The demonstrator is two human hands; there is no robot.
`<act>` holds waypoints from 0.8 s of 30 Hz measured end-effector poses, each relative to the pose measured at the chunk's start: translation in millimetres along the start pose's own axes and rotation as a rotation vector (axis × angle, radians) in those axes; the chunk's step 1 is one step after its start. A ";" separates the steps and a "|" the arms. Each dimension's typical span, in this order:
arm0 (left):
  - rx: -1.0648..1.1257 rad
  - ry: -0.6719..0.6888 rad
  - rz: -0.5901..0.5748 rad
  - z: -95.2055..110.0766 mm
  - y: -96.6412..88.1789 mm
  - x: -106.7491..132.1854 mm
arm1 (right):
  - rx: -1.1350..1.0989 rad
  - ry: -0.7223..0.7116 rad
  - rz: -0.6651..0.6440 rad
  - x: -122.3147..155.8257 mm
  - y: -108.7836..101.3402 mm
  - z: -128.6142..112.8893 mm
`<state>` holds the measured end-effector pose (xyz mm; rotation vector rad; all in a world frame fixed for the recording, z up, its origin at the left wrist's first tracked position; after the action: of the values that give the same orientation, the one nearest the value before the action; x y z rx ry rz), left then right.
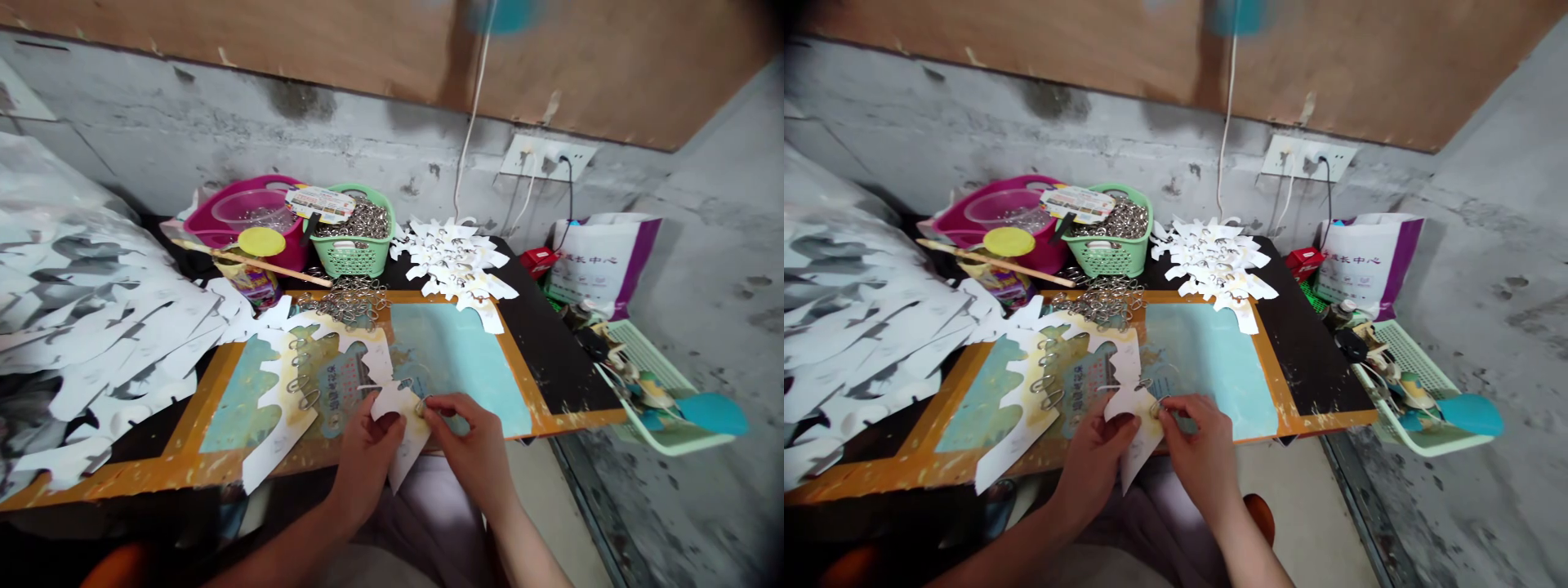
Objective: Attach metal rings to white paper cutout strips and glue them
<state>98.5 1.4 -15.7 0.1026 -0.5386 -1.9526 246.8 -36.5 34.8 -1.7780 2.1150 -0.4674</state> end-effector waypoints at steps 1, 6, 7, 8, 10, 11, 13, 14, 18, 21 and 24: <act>-0.014 0.007 0.001 -0.5 -0.3 0.8 | -0.002 0.001 -0.008 0.1 0.9 0.6; 0.017 0.009 0.012 1.7 6.0 5.2 | -0.006 -0.021 -0.022 -0.3 5.0 2.7; 0.036 0.005 0.019 2.1 7.9 5.9 | -0.008 -0.030 -0.019 -0.2 5.3 2.2; 0.051 0.005 0.021 1.9 9.6 6.6 | -0.016 -0.036 -0.017 0.1 5.3 1.4; 0.083 0.017 0.006 -0.2 11.4 9.2 | -0.045 -0.035 -0.026 0.9 4.3 0.1; 0.098 0.028 -0.027 -2.2 11.8 11.8 | -0.058 -0.028 -0.040 1.3 3.1 -0.3; 0.098 0.067 -0.139 -6.6 11.4 21.8 | -0.046 -0.021 -0.082 1.6 -1.2 0.1; 0.057 0.099 -0.199 -8.3 10.2 29.4 | -0.011 -0.027 -0.109 1.2 -4.1 0.9; -0.465 0.391 -0.271 -4.0 3.7 61.7 | 0.323 -0.112 -0.222 -3.9 -15.4 9.8; -0.878 0.654 -0.327 6.9 13.3 60.3 | 0.561 -0.190 -0.245 -8.3 -16.5 21.2; -1.180 0.657 -0.359 19.8 27.6 29.4 | 0.664 -0.262 -0.203 -8.5 -12.8 29.2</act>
<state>102.8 -27.5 18.3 0.0780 1.1289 -2.1199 272.7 -31.2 15.1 -1.5474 1.3829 -0.8228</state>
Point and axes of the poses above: each hand's wrist, its own x-axis away from the middle knuckle, its own y-axis out of the palm, z = x × y, the point moved 4 cm from there along -x, towards the middle knuckle, and after that the axes turned 10 degrees about -z, right-handed, at the moved point
